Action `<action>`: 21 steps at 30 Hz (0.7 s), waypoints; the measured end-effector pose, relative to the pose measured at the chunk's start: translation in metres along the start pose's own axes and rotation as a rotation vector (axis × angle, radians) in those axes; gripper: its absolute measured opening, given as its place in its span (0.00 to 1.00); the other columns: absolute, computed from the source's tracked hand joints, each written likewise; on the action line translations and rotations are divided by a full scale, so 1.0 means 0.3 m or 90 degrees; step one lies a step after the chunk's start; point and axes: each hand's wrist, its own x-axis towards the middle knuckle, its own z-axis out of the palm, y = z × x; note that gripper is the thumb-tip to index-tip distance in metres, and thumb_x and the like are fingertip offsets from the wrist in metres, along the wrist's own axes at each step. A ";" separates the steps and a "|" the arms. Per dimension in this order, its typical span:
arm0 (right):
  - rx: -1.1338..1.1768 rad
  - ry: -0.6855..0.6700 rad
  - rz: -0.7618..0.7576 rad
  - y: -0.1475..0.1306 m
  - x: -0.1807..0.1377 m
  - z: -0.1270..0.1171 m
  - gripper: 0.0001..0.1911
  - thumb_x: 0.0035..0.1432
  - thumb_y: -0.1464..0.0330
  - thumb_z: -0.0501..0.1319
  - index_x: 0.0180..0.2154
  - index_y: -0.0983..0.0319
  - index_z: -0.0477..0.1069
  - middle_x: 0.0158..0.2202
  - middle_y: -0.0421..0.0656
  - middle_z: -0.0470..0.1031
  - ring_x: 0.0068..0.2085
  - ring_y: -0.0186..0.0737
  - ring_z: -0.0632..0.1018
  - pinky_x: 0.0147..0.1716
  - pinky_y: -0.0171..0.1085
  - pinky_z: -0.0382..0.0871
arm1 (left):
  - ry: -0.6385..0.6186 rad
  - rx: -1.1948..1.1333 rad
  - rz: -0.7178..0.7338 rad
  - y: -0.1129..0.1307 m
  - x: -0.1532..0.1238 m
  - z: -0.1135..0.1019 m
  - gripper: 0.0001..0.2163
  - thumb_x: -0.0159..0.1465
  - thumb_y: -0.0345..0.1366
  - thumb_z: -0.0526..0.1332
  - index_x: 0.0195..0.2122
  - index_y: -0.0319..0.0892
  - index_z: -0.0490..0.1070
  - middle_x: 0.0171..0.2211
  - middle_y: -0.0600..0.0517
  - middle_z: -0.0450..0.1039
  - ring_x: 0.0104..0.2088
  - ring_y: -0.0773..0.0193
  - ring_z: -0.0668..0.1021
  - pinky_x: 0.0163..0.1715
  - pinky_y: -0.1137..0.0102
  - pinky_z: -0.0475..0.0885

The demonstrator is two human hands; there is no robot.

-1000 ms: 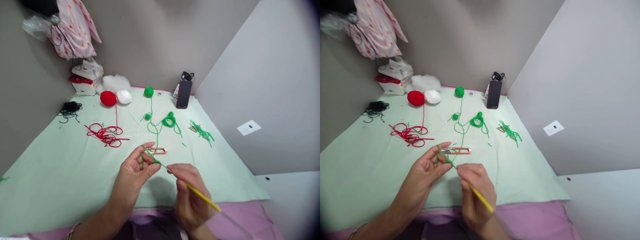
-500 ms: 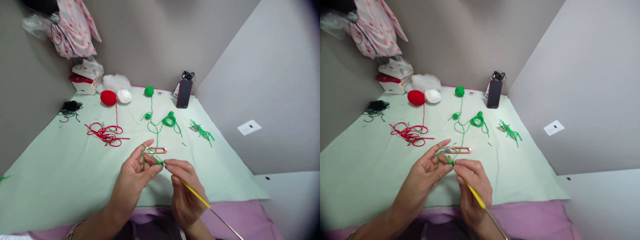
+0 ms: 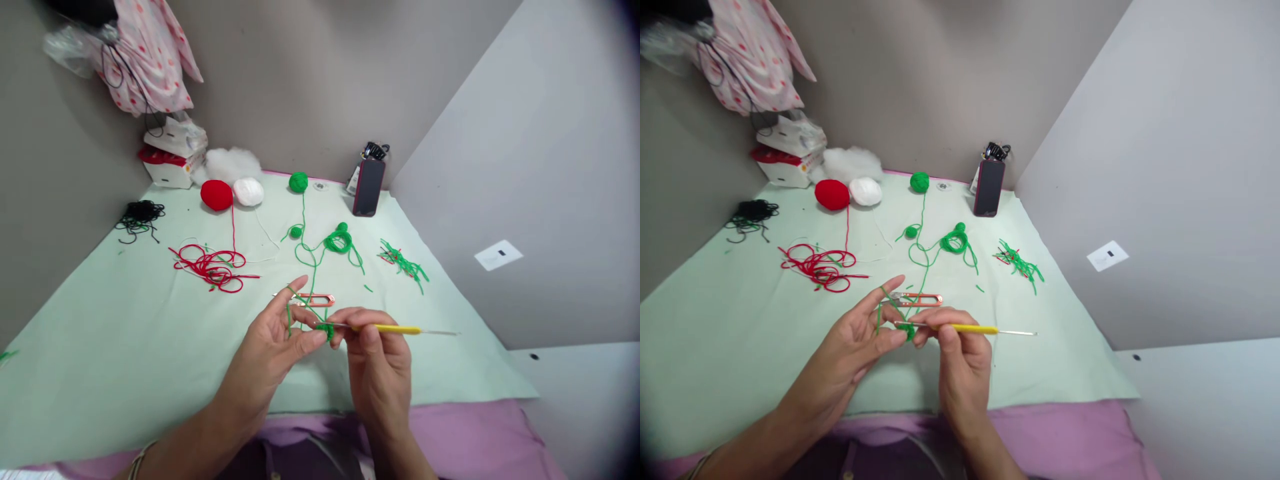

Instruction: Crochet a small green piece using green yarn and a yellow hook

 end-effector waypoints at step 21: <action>-0.211 -0.112 -0.159 -0.050 -0.011 -0.052 0.12 0.78 0.69 0.57 0.48 0.57 0.80 0.40 0.46 0.87 0.38 0.44 0.88 0.39 0.45 0.85 | 0.009 0.083 0.049 0.014 -0.004 -0.014 0.30 0.60 0.37 0.78 0.64 0.50 0.76 0.34 0.56 0.75 0.47 0.56 0.77 0.50 0.64 0.69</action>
